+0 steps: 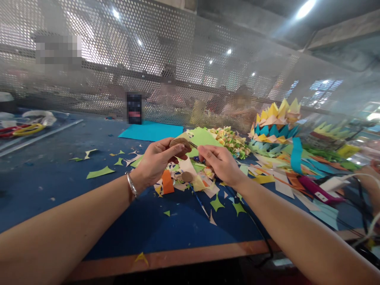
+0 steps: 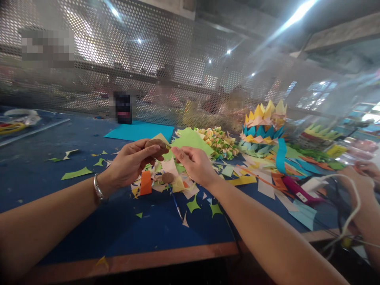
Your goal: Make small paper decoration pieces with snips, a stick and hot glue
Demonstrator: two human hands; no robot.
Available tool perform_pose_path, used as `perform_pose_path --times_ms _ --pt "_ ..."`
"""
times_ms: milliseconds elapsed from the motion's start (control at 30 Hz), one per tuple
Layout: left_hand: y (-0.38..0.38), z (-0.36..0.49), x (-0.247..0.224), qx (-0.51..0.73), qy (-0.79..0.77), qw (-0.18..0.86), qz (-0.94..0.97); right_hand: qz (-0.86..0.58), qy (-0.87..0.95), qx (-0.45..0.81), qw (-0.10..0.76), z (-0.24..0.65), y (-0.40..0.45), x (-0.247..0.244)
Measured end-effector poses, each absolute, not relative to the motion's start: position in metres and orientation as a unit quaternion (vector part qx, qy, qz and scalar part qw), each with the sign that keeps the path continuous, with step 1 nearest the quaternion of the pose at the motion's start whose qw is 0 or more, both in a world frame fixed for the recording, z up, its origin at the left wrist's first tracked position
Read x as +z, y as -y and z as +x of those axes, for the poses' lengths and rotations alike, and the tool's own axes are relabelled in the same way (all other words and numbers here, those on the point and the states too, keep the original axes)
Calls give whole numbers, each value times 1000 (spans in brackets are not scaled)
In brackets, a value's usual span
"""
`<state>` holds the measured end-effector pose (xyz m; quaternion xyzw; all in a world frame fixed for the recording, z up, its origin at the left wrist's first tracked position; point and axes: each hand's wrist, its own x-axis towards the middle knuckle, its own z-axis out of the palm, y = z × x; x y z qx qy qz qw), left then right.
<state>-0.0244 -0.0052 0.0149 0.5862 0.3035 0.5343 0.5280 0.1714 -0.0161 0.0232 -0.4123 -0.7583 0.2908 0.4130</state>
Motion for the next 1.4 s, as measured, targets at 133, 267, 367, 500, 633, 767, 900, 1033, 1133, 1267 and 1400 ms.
perform_pose_path --times_ms 133,267,367,500,633,767,900,1033,1133,1267,1400 --pt "7 -24 15 531 -294 532 590 -419 757 283 413 172 16 24" --pt "7 -24 15 540 -293 531 584 -423 760 275 411 172 16 25" --pt "6 -25 15 541 -287 535 582 -422 761 276 407 173 16 25" --pt "5 -26 14 535 -285 535 589 -424 762 276 405 174 15 24" --pt "5 -25 12 515 -296 533 602 -422 763 278 404 173 15 24" --pt "5 -24 11 477 -289 519 648 -417 769 273 399 173 16 25" --pt "4 -24 10 454 -285 512 671 -408 779 267 394 173 17 26" --pt "3 -25 10 453 -281 511 674 -399 784 266 394 173 16 26" --pt "3 -26 10 449 -285 513 674 -391 786 270 395 173 16 25" --pt "3 -26 11 444 -289 518 672 -391 786 270 395 174 15 25" --pt "3 -26 13 443 -283 523 671 -387 794 255 394 175 14 25"
